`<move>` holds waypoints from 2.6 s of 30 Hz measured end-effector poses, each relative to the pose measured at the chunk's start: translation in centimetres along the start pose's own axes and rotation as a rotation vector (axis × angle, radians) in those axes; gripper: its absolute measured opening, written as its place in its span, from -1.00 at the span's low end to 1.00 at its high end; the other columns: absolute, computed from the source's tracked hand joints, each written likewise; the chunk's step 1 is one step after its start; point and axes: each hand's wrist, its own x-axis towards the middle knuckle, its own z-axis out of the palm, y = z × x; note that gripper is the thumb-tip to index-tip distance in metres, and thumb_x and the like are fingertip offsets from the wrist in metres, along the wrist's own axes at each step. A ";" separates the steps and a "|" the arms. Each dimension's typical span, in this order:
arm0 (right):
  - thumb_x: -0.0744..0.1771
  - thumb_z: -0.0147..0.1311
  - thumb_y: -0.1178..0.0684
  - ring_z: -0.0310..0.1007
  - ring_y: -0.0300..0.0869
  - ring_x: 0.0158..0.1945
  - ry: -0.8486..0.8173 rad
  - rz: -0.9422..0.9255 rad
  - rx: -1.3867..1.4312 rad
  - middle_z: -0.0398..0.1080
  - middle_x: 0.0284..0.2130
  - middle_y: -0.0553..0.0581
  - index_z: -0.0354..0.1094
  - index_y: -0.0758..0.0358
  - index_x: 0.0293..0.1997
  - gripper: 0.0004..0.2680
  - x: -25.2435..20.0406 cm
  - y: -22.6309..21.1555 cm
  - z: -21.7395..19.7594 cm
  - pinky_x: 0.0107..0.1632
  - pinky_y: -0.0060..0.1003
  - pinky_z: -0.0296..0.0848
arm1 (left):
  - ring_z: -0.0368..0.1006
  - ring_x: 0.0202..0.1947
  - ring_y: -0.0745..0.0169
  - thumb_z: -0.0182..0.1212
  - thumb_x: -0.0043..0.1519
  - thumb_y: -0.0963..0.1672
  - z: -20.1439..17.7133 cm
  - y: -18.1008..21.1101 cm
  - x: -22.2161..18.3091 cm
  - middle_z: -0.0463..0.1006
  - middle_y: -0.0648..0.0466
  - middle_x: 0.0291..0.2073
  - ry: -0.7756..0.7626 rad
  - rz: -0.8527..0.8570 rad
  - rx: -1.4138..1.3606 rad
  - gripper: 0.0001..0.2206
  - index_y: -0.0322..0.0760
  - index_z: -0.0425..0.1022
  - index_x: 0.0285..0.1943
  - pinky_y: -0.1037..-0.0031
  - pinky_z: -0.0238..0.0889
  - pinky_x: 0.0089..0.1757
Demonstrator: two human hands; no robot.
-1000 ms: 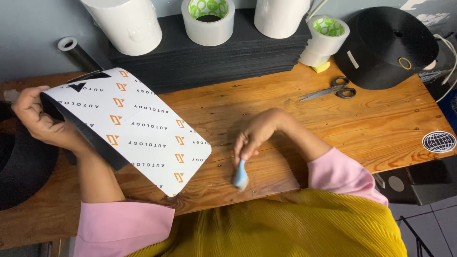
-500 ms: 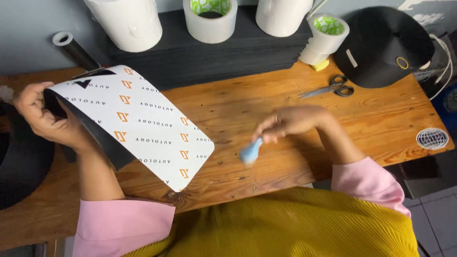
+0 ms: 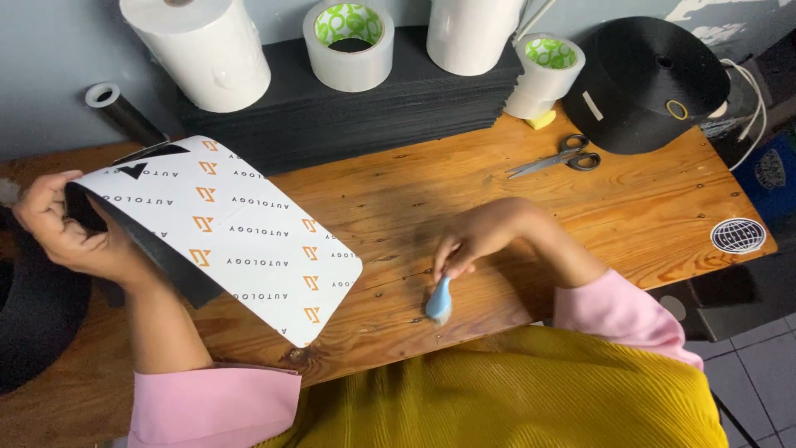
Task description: Inspecting a black strip of material, peeling off the adhesive backing, and smoothing it onto a surface using a small applicator tool.
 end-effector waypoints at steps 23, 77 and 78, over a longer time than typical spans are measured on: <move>0.40 0.06 0.02 0.38 -0.34 -0.17 1.053 0.061 0.442 0.50 -0.19 -0.08 0.46 0.07 0.19 -0.77 -8.0 14.8 6.1 -0.06 -0.45 0.33 | 0.28 -0.11 -0.33 0.21 0.53 -0.26 0.9 4.4 -0.7 0.32 -0.38 -0.12 -0.166 0.044 0.063 -0.79 -0.70 0.28 0.06 0.04 0.16 -0.03; 0.37 0.02 -0.31 0.15 0.12 0.42 1.371 -0.197 -0.278 0.10 0.40 0.30 -0.06 0.19 0.51 -0.41 -4.7 -3.8 3.3 0.40 0.10 0.11 | 0.45 -0.39 0.21 0.36 0.25 -0.24 6.7 17.5 5.3 0.56 0.28 -0.37 -0.801 0.331 0.239 -0.80 -0.09 0.51 -0.05 0.21 0.02 0.17; 0.36 0.03 -0.36 0.13 0.14 0.42 1.312 -0.098 -0.359 0.02 0.45 0.27 -0.14 0.13 0.56 -0.35 -4.3 -4.6 3.3 0.35 0.15 0.13 | 0.44 -0.39 0.20 0.35 0.26 -0.24 6.8 17.8 5.3 0.53 0.29 -0.40 -0.837 0.339 0.218 -0.80 -0.09 0.50 -0.03 0.17 0.02 0.19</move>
